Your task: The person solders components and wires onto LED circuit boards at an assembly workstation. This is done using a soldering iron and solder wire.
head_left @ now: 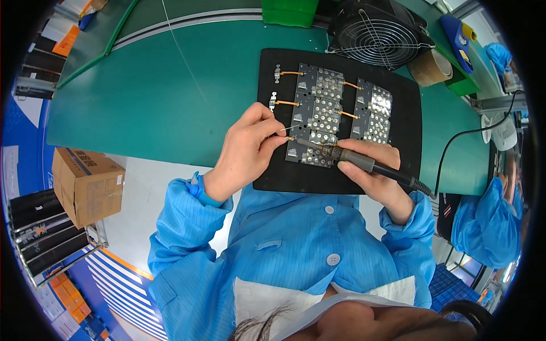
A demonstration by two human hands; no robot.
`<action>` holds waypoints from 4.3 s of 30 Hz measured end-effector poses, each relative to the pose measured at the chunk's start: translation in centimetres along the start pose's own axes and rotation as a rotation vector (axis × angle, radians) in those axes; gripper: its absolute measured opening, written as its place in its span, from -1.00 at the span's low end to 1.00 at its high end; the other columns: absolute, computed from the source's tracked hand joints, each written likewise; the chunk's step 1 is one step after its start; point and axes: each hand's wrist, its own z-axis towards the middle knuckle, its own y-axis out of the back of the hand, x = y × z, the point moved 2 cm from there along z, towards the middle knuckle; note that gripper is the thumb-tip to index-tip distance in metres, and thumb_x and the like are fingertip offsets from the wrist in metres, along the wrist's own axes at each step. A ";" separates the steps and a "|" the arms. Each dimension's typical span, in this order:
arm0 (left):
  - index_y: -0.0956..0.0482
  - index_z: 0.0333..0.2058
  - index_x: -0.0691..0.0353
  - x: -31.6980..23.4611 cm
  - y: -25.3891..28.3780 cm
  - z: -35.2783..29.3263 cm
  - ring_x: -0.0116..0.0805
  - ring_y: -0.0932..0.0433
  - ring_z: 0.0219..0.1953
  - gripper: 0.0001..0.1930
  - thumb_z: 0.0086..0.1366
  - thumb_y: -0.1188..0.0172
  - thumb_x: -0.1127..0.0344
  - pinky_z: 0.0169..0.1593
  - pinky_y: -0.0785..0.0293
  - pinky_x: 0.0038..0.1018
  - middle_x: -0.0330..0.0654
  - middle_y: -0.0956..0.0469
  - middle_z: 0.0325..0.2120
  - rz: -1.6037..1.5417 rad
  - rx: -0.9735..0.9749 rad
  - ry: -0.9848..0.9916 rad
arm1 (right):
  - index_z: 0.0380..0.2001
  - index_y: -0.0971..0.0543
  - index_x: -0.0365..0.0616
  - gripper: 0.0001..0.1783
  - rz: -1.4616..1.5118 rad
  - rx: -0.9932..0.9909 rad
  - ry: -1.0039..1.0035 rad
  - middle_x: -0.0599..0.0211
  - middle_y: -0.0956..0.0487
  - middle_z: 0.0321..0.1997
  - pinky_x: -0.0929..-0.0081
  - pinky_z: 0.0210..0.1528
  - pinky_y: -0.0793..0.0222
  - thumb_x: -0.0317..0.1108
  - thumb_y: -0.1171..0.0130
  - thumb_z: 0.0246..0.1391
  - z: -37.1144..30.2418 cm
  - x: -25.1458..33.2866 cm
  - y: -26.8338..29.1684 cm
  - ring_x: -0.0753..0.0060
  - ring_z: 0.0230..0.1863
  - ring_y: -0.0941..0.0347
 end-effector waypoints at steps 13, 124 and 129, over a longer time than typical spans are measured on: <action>-0.58 -0.40 0.34 -0.1 0.1 0.1 -0.25 -0.45 -0.46 -0.91 0.08 -0.26 0.58 -0.42 -0.38 -0.41 -0.13 -0.41 -0.37 0.046 0.015 0.037 | -0.20 -0.62 -0.29 -0.65 -0.009 0.012 0.037 0.12 -0.66 -0.39 0.53 -0.41 -0.50 -0.30 -0.38 -0.03 0.1 0.1 0.1 0.33 -0.44 -0.62; -0.53 -0.38 0.33 -5.3 -5.3 12.4 -0.23 -0.46 -0.51 -0.90 0.10 -0.22 0.61 -0.44 -0.42 -0.42 -0.09 -0.39 -0.31 0.290 0.053 -0.113 | -0.17 -0.59 -0.32 -0.57 -0.143 -0.152 0.093 0.08 -0.64 -0.41 0.44 -0.41 -0.53 -0.27 -0.41 -0.07 1.4 -4.9 9.4 0.19 -0.43 -0.63; -0.56 -0.31 0.37 -2.9 -6.7 12.8 -0.27 -0.43 -0.49 -0.80 0.04 -0.30 0.62 -0.45 -0.39 -0.43 -0.11 -0.36 -0.33 0.167 0.138 -0.074 | -0.18 -0.60 -0.31 -0.57 -0.164 -0.156 0.097 0.09 -0.64 -0.41 0.45 -0.42 -0.52 -0.26 -0.41 -0.08 1.5 -4.8 9.4 0.20 -0.43 -0.63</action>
